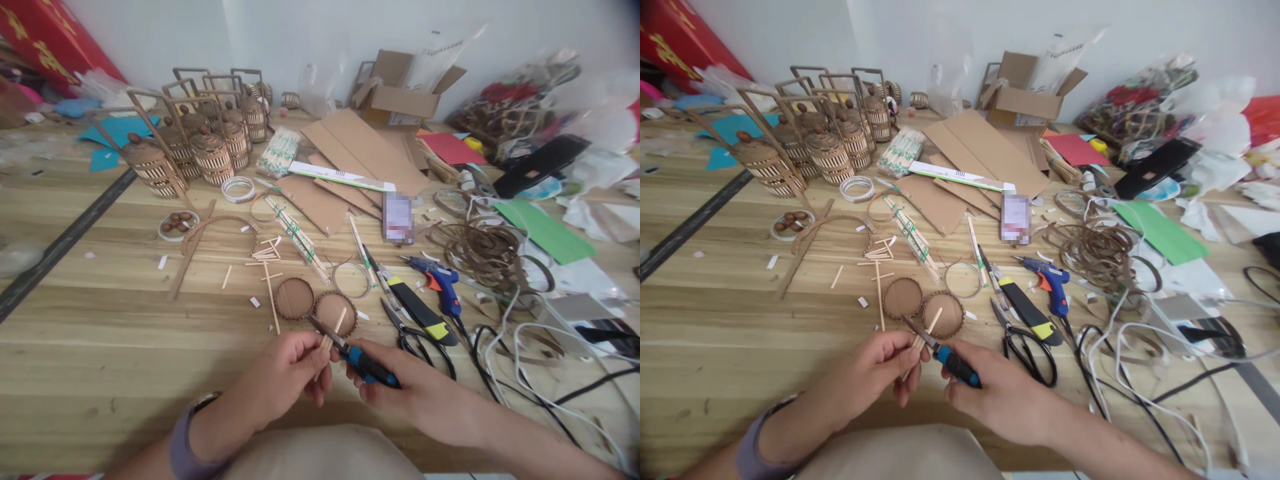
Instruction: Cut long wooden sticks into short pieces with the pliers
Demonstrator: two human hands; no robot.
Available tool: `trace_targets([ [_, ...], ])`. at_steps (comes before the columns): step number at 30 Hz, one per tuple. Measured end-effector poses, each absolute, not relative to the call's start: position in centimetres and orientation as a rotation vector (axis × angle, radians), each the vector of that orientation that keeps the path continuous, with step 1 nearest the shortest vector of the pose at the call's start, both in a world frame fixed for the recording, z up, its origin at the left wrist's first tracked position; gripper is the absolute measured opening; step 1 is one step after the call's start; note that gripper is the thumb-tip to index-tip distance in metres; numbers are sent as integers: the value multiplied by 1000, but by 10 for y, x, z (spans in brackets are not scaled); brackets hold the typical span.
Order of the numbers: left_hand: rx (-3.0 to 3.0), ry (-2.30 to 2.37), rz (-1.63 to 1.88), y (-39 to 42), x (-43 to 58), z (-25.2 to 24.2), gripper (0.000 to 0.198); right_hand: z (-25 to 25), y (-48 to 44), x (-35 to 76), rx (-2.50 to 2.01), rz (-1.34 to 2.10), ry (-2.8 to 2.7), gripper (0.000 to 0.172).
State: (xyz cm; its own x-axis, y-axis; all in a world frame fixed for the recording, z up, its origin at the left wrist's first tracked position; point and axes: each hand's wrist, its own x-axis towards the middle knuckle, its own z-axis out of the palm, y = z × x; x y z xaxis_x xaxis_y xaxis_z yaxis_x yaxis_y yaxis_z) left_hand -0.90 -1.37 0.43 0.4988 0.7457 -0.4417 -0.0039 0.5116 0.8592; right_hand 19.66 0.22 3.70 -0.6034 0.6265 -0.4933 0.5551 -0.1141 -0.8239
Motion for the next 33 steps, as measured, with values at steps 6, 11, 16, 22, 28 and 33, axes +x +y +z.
trace_targets([
  [6, 924, 939, 542, -16, -8, 5, 51, 37, 2, 198, -1387, 1838, -2056, 24],
  [11, 920, 929, 546, -17, -9, 5, 49, 43, 3, 196, -1366, 1876, -2044, 28],
  [16, 901, 913, 540, -16, -10, 7, 44, 48, 4, 197, -1355, 1904, -2021, 33],
  [22, 897, 901, 543, -16, -10, 6, 45, 48, 4, 198, -1357, 1934, -2013, 43],
  [28, 894, 907, 538, -17, -9, 7, 46, 48, 6, 197, -1348, 1871, -2096, 38],
  [33, 932, 918, 529, -17, -9, 8, 45, 42, 4, 199, -1332, 1821, -2142, 31],
])
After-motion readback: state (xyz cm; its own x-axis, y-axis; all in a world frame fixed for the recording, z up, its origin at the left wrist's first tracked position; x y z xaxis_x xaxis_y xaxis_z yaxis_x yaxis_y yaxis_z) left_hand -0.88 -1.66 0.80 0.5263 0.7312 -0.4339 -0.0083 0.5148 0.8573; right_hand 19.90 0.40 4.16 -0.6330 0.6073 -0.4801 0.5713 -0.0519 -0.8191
